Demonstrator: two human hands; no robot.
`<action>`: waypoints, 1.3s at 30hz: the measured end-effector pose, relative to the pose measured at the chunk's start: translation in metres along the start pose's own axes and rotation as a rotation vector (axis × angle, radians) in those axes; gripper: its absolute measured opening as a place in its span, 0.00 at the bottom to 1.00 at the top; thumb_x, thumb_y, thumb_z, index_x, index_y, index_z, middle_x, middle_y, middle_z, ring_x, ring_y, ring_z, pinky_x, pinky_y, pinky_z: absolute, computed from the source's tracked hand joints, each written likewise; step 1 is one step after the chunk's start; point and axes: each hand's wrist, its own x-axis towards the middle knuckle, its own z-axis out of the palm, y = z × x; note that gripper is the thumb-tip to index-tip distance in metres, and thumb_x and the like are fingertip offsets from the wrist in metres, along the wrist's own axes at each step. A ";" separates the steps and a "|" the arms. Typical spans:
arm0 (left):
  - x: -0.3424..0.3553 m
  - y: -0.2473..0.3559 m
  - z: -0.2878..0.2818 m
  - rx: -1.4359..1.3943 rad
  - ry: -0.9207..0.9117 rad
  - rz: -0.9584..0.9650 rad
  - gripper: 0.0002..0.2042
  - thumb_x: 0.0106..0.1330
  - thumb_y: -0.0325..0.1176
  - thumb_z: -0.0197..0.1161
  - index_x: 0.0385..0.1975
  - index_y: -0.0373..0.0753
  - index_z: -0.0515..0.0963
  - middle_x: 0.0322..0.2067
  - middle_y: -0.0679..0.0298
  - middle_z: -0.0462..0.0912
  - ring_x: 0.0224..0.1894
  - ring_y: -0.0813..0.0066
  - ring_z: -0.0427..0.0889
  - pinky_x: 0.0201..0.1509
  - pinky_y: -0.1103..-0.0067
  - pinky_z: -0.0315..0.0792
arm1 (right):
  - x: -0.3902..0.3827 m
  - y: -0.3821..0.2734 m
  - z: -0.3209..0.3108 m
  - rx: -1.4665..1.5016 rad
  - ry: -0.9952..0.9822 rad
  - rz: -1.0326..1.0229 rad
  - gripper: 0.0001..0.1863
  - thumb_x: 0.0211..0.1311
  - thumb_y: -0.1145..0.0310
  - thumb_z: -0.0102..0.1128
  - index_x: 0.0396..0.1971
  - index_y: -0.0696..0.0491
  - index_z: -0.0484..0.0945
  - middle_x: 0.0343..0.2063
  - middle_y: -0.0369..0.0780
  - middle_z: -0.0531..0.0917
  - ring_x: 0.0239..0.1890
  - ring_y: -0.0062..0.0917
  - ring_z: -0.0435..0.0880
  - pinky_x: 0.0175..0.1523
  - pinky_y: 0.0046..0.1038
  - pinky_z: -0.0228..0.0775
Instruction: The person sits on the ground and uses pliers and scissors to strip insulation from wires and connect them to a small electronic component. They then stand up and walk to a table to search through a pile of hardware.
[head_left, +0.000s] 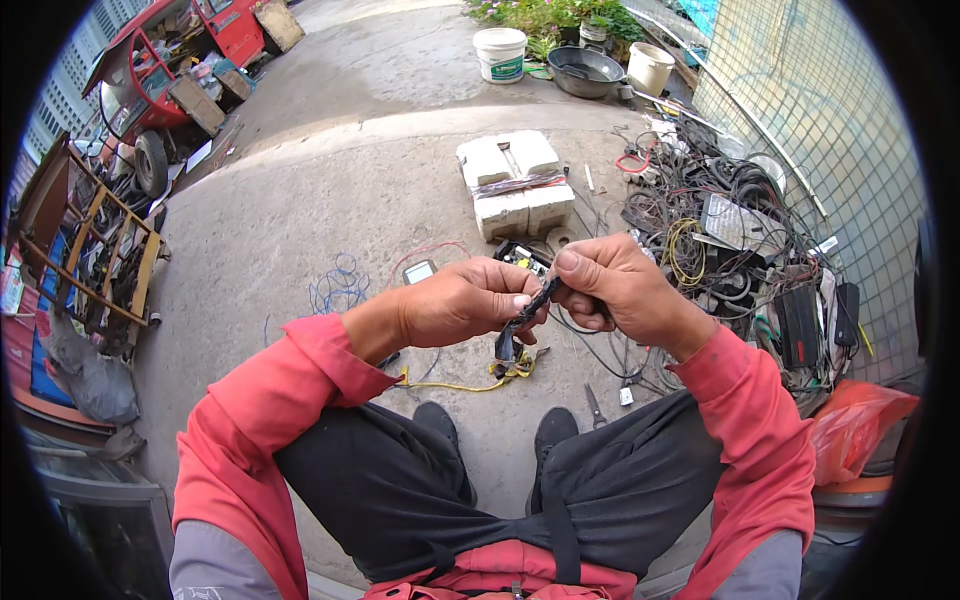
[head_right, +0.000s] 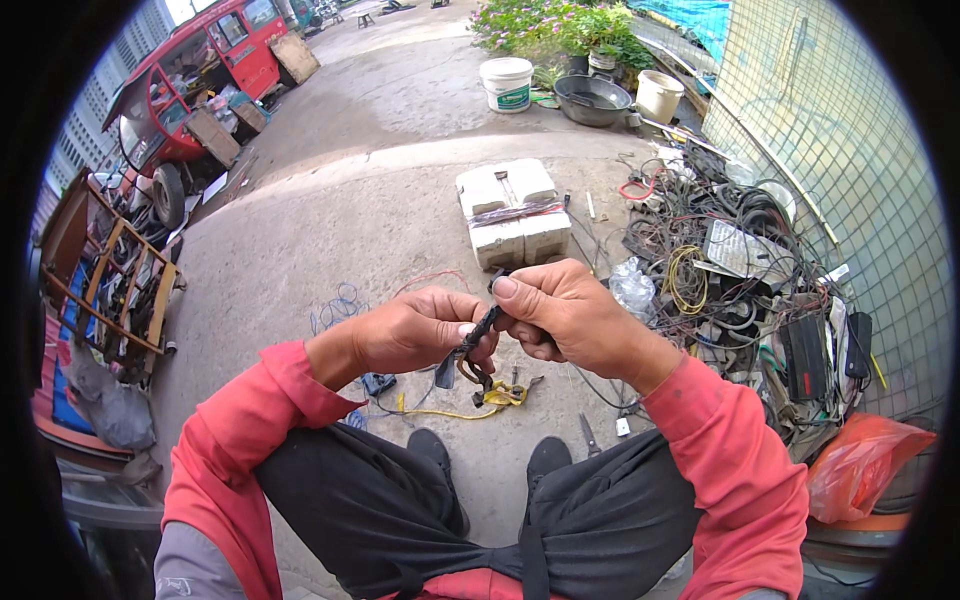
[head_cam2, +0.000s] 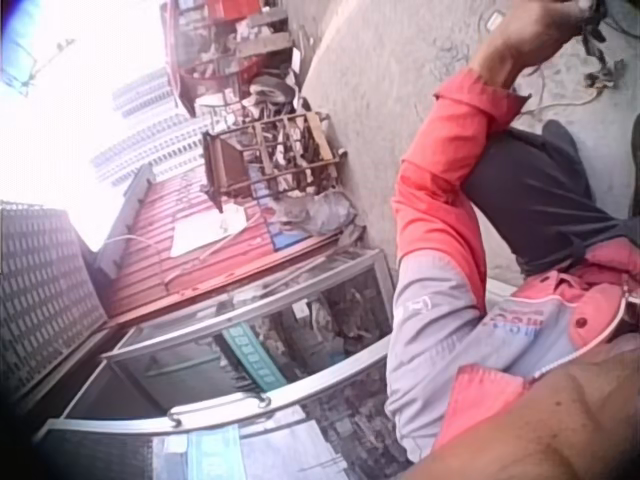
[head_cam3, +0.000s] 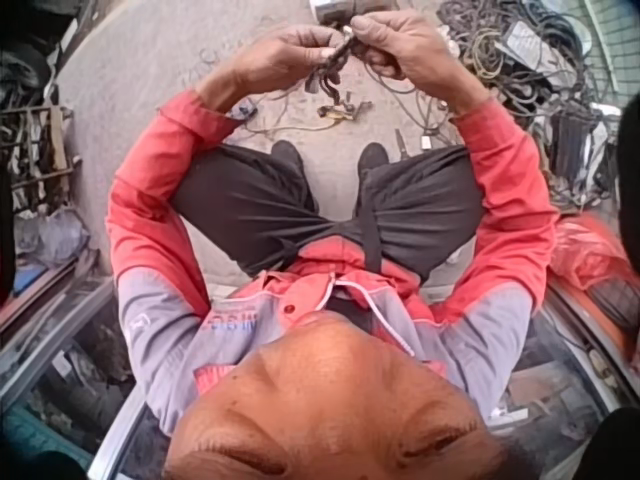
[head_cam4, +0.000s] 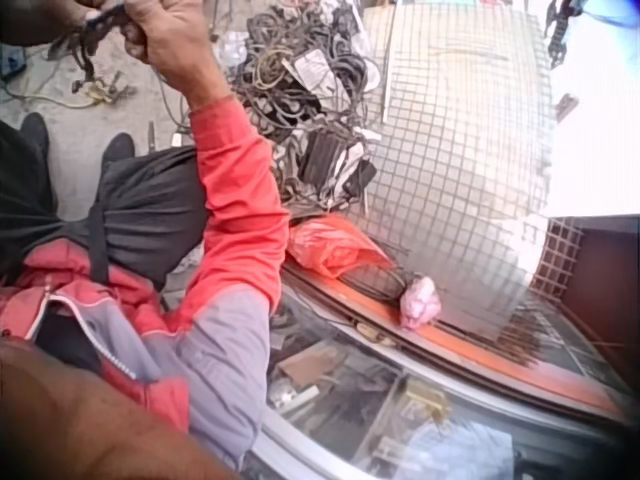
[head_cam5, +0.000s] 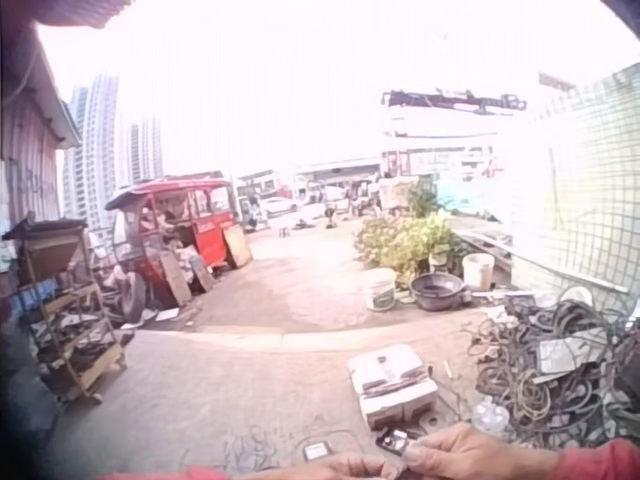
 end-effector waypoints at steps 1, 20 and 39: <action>0.000 0.000 0.000 0.058 0.044 0.029 0.08 0.72 0.33 0.60 0.41 0.34 0.77 0.35 0.68 0.78 0.41 0.78 0.76 0.53 0.76 0.71 | 0.000 0.000 0.000 0.004 -0.005 0.013 0.20 0.76 0.58 0.53 0.28 0.59 0.78 0.17 0.30 0.70 0.17 0.11 0.66 0.20 0.17 0.55; -0.022 0.028 0.014 1.187 0.487 0.537 0.04 0.60 0.16 0.61 0.32 0.31 0.77 0.30 0.60 0.75 0.33 0.69 0.77 0.38 0.77 0.70 | 0.010 0.003 -0.008 0.093 0.374 0.143 0.15 0.68 0.65 0.60 0.21 0.57 0.76 0.13 0.29 0.69 0.11 0.09 0.61 0.15 0.16 0.50; -0.026 0.028 0.006 1.484 0.520 0.612 0.04 0.55 0.19 0.68 0.29 0.34 0.83 0.23 0.61 0.74 0.29 0.64 0.75 0.32 0.72 0.67 | 0.017 0.007 -0.015 0.172 0.526 0.017 0.15 0.69 0.64 0.59 0.24 0.57 0.75 0.14 0.28 0.68 0.13 0.08 0.60 0.15 0.15 0.51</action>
